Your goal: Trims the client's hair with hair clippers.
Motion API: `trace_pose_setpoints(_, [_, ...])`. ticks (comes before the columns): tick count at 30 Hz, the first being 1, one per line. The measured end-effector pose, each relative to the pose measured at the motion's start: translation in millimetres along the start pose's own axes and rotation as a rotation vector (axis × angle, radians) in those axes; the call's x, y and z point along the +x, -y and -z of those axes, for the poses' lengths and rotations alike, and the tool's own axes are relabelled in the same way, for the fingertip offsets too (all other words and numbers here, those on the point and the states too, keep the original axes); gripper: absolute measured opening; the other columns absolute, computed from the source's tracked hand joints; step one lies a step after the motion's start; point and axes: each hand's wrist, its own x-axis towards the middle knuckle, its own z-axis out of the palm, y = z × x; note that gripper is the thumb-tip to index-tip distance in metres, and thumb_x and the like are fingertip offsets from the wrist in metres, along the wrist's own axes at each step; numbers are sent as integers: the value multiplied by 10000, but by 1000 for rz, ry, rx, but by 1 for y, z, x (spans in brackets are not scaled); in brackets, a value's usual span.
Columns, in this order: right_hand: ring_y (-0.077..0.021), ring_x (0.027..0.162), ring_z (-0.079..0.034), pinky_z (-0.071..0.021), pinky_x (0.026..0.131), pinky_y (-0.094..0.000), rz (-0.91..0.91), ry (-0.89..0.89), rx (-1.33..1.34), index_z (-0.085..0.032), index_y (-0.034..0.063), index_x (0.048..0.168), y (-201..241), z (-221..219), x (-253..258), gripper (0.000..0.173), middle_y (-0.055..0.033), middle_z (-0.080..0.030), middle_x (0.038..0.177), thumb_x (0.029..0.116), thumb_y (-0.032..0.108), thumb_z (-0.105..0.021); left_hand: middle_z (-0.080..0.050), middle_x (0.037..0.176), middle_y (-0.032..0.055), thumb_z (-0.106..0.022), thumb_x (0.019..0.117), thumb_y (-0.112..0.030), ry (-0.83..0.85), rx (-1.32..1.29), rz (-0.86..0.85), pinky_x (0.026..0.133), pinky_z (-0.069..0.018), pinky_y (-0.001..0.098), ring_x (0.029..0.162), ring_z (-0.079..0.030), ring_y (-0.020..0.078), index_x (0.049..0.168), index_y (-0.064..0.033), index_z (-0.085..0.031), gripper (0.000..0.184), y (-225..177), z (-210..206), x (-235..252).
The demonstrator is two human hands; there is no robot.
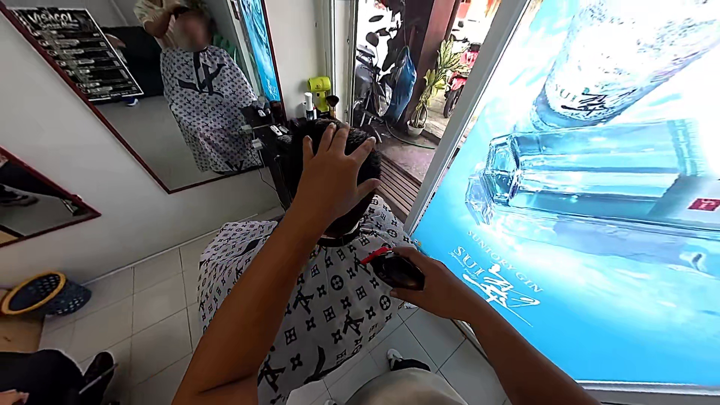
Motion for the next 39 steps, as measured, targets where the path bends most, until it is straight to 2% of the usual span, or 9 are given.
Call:
trace_pose_setpoints(3, [-102, 1114, -642, -532, 976, -280, 112, 76, 172, -460, 44, 1474, -19, 15, 24, 751, -107, -647, 1282, 874, 343, -797, -329, 1631, 219, -687, 917, -568, -83, 29, 44, 1136, -165, 776, 1535, -228, 452, 1575, -278, -432, 763, -4, -3, -1])
trace_pose_setpoints(6, [-112, 942, -695, -606, 817, -292, 82, 193, 554, -447, 3, 1438, -48, 24, 52, 681, -86, -676, 1147, 902, 292, -754, -357, 1610, 228, -709, 883, -597, -137, 55, 101, 1117, -175, 797, 1524, -241, 472, 1561, -254, -453, 802, -13, -3, -3])
trace_pose_setpoints(9, [-184, 883, -720, -643, 732, -360, -45, 337, 767, -447, 22, 1418, -62, 39, 70, 561, -100, -670, 1096, 945, 218, -676, -367, 1613, 208, -568, 873, -760, -152, 75, 182, 1114, -185, 792, 1521, -259, 462, 1571, -238, -439, 881, -22, 1, -2])
trace_pose_setpoints(11, [-198, 874, -724, -645, 717, -364, -63, 438, 818, -442, 34, 1425, -71, 45, 84, 525, -106, -669, 1085, 965, 187, -642, -384, 1606, 204, -467, 897, -806, -157, 65, 257, 1120, -199, 774, 1512, -291, 443, 1574, -218, -437, 897, -27, 3, -2])
trace_pose_setpoints(14, [-212, 877, -717, -639, 721, -366, -3, 534, 857, -436, 50, 1439, -80, 52, 102, 504, -124, -662, 1105, 984, 153, -625, -379, 1612, 209, -349, 979, -751, -138, 84, 361, 1120, -209, 754, 1517, -292, 427, 1585, -216, -422, 811, -31, 2, -2])
trace_pose_setpoints(17, [-209, 841, -720, -640, 702, -365, 102, 550, 822, -464, 71, 1422, -85, 58, 115, 499, -121, -671, 1114, 973, 171, -655, -372, 1624, 183, -304, 1013, -712, -128, 109, 437, 1138, -192, 747, 1533, -269, 407, 1600, -242, -396, 757, -36, -2, -2])
trace_pose_setpoints(22, [-217, 845, -719, -640, 711, -389, 188, 540, 706, -471, 27, 1414, -97, 55, 136, 532, -149, -667, 1124, 959, 197, -689, -368, 1633, 157, -334, 1008, -715, -126, 155, 440, 1151, -208, 720, 1534, -279, 380, 1608, -264, -378, 752, -43, -13, 1])
trace_pose_setpoints(29, [-217, 842, -712, -631, 703, -392, 179, 570, 738, -480, 43, 1413, -106, 47, 156, 527, -145, -675, 1112, 953, 183, -694, -438, 1576, 179, -410, 1018, -667, -197, 221, 379, 1157, -268, 652, 1484, -367, 368, 1566, -224, -457, 707, -40, -26, 1])
trace_pose_setpoints(39, [-194, 846, -714, -634, 706, -348, 333, 567, 776, -485, 8, 1379, -83, 60, 152, 521, -135, -677, 1088, 931, 162, -702, -469, 1548, 177, -434, 1010, -667, -226, 278, 356, 1156, -288, 623, 1456, -405, 366, 1553, -220, -476, 705, -40, -33, 2])
